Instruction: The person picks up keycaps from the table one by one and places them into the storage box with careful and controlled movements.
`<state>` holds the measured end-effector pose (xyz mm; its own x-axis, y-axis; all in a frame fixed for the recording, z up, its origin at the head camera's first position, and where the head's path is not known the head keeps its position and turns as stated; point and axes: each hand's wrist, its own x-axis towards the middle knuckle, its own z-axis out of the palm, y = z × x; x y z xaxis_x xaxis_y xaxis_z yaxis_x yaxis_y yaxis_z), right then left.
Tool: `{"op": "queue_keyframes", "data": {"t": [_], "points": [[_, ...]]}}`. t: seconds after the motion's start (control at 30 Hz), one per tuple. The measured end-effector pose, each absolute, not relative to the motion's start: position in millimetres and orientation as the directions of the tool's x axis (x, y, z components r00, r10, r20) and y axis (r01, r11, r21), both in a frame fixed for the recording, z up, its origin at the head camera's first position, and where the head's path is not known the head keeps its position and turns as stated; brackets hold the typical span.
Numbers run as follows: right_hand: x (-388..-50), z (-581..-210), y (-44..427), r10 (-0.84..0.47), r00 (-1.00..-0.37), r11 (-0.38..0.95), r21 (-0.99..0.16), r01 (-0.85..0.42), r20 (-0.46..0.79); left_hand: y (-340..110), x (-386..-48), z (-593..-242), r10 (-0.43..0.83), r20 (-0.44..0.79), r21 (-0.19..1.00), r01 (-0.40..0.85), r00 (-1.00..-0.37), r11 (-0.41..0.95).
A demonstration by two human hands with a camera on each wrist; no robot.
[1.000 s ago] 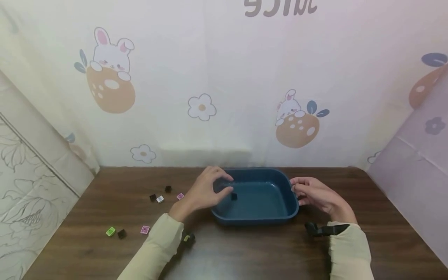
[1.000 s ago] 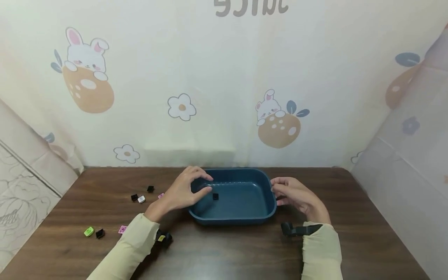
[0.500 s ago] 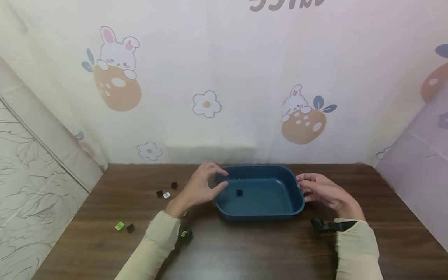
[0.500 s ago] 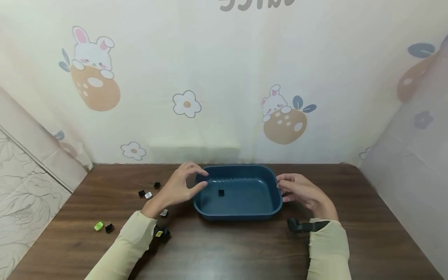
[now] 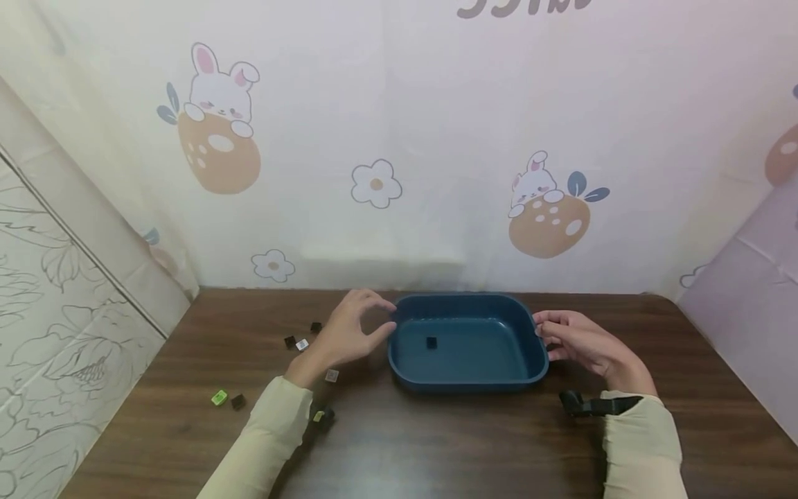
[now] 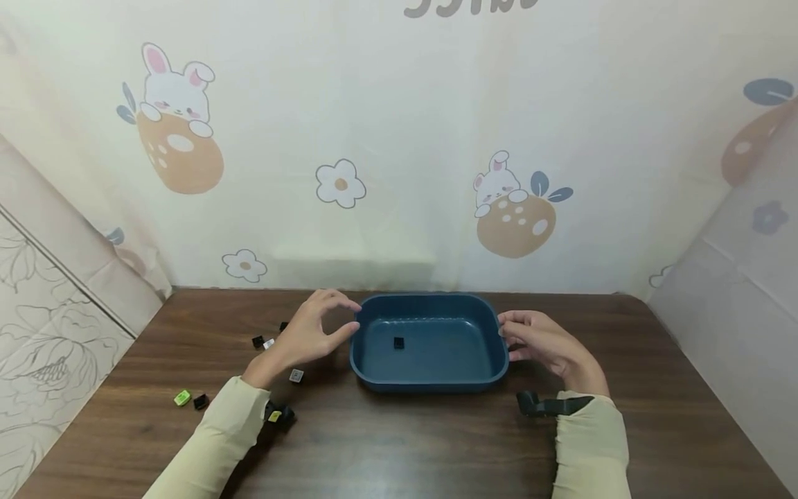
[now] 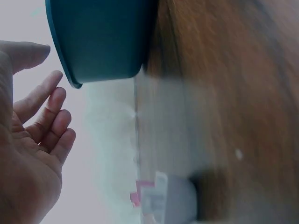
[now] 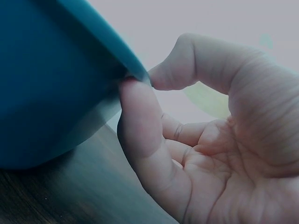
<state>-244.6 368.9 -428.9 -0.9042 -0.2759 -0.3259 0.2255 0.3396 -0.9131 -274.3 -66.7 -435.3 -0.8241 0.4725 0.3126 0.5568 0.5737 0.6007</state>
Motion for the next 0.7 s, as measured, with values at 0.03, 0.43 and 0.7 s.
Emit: {"op": "queue_keyframes", "data": {"t": [0.03, 0.43, 0.7], "points": [[-245, -429, 368, -0.275, -0.905, 0.338, -0.914, 0.225, -0.325, -69, -274, -435, 0.467, 0.311, 0.600, 0.552, -0.828, 0.579], [-246, -431, 369, -0.296, -0.901, 0.336, -0.918, 0.211, -0.316, -106, -272, -443, 0.411, 0.358, 0.580, 0.544, -0.839, 0.607], [-247, -431, 370, -0.285, -0.903, 0.341, -0.914, 0.219, -0.322, -130, -264, -446, 0.352, 0.350, 0.599, 0.496, -0.868, 0.629]]}}
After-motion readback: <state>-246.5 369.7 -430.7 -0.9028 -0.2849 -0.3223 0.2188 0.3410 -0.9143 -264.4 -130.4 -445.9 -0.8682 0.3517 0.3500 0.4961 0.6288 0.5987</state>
